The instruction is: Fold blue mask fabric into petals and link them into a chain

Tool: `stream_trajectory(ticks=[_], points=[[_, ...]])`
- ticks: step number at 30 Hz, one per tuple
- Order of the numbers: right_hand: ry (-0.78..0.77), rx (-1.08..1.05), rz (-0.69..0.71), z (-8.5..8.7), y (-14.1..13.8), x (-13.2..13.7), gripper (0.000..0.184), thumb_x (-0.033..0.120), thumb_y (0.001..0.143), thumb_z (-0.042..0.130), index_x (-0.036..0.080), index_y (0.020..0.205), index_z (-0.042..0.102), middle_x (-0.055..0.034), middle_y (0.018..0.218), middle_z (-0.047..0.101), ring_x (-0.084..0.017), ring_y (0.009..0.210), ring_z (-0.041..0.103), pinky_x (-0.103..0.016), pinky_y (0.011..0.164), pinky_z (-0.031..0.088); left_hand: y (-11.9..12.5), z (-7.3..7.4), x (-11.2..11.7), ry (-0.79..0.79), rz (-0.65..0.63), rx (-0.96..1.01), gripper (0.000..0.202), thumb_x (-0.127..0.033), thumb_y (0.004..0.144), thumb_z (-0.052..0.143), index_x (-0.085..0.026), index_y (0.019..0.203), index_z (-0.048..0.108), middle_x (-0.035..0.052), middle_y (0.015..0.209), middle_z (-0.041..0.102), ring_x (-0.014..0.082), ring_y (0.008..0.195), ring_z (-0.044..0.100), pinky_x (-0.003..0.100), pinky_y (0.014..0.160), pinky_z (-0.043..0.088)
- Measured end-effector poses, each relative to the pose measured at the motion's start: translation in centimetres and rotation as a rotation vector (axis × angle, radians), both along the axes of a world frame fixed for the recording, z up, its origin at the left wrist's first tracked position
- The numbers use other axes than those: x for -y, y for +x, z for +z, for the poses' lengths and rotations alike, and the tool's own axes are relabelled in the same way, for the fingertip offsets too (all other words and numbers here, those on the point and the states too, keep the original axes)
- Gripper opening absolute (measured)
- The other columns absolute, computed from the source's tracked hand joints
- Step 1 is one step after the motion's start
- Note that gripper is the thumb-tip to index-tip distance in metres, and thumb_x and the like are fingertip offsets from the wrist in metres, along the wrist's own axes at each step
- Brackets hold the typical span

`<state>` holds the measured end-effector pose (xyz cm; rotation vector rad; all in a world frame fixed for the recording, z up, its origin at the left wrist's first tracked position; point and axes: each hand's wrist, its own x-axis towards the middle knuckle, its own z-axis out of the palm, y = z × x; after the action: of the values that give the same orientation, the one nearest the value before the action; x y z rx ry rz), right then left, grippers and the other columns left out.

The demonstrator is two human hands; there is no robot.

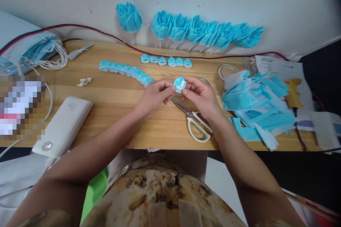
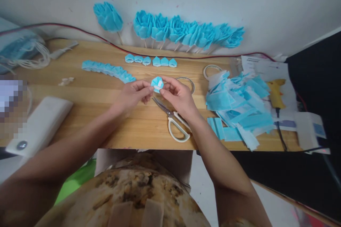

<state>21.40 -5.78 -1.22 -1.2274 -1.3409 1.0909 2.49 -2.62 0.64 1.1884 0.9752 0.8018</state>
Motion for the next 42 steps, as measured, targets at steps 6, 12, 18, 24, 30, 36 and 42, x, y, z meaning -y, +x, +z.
stream_trajectory(ticks=[6, 12, 18, 24, 30, 36, 42], points=[[0.026, 0.052, -0.01, 0.09, 0.09, -0.04, 0.042, 0.03, 0.08, 0.078, 0.027, 0.122, 0.075, 0.0044, 0.077, 0.064, -0.012, 0.07, 0.058, -0.028, 0.068, 0.049, 0.09, -0.19, -0.01, 0.006, -0.038, 0.01, 0.023, -0.033, 0.09, 0.073, -0.016, 0.077, 0.064, -0.0029, 0.064, 0.059, 0.0065, 0.055, 0.054, 0.018, 0.054, 0.046], [0.025, 0.061, 0.037, 0.62, -0.13, 0.19, 0.043, 0.028, 0.079, 0.077, 0.026, 0.121, 0.075, 0.0044, 0.076, 0.063, -0.012, 0.07, 0.057, -0.027, 0.066, 0.048, 0.05, -0.13, 0.01, 0.02, -0.038, -0.029, 0.019, -0.02, 0.084, 0.072, -0.017, 0.07, 0.059, -0.0053, 0.058, 0.055, 0.0058, 0.052, 0.05, 0.018, 0.054, 0.043], [-0.02, 0.011, 0.062, 0.8, 0.09, 0.31, 0.039, 0.035, 0.084, 0.075, 0.029, 0.122, 0.077, 0.0019, 0.082, 0.068, -0.015, 0.074, 0.063, -0.032, 0.073, 0.055, -0.02, -0.28, -0.04, 0.006, -0.036, 0.006, 0.018, -0.02, 0.082, 0.071, -0.017, 0.069, 0.059, -0.0045, 0.057, 0.056, 0.0067, 0.052, 0.05, 0.019, 0.054, 0.043], [-0.015, 0.011, 0.033, 0.47, -0.07, 0.33, 0.04, 0.045, 0.084, 0.08, 0.03, 0.121, 0.077, 0.0004, 0.09, 0.068, -0.016, 0.082, 0.064, -0.033, 0.077, 0.056, 0.09, -0.4, 0.16, 0.042, -0.087, -0.061, 0.022, -0.023, 0.084, 0.072, -0.018, 0.069, 0.057, -0.0055, 0.057, 0.054, 0.0068, 0.052, 0.049, 0.02, 0.053, 0.04], [0.007, 0.047, -0.009, 0.16, 0.02, 0.19, 0.038, 0.033, 0.082, 0.081, 0.029, 0.119, 0.078, 0.0033, 0.081, 0.063, -0.014, 0.075, 0.061, -0.031, 0.072, 0.053, 0.21, -0.53, 0.48, 0.158, -0.113, -0.148, 0.022, -0.023, 0.086, 0.071, -0.018, 0.069, 0.056, -0.0056, 0.061, 0.052, 0.0079, 0.057, 0.045, 0.023, 0.056, 0.035], [-0.002, -0.007, -0.076, 0.26, 0.12, 0.22, 0.022, 0.035, 0.09, 0.076, 0.034, 0.11, 0.082, 0.0008, 0.085, 0.072, -0.016, 0.074, 0.066, -0.035, 0.073, 0.058, 0.37, -0.36, 0.58, 0.149, -0.107, -0.152, 0.026, -0.023, 0.087, 0.071, -0.018, 0.067, 0.054, -0.0061, 0.059, 0.05, 0.008, 0.057, 0.043, 0.024, 0.056, 0.033], [0.075, -0.002, -0.12, 0.03, 0.23, -0.06, 0.025, 0.029, 0.083, 0.083, 0.034, 0.107, 0.081, 0.0027, 0.079, 0.071, -0.015, 0.072, 0.067, -0.032, 0.069, 0.058, 0.07, -0.46, 0.38, 0.091, -0.154, -0.066, 0.02, -0.031, 0.089, 0.071, -0.016, 0.077, 0.064, -0.0052, 0.06, 0.052, 0.0084, 0.055, 0.047, 0.022, 0.053, 0.037]])
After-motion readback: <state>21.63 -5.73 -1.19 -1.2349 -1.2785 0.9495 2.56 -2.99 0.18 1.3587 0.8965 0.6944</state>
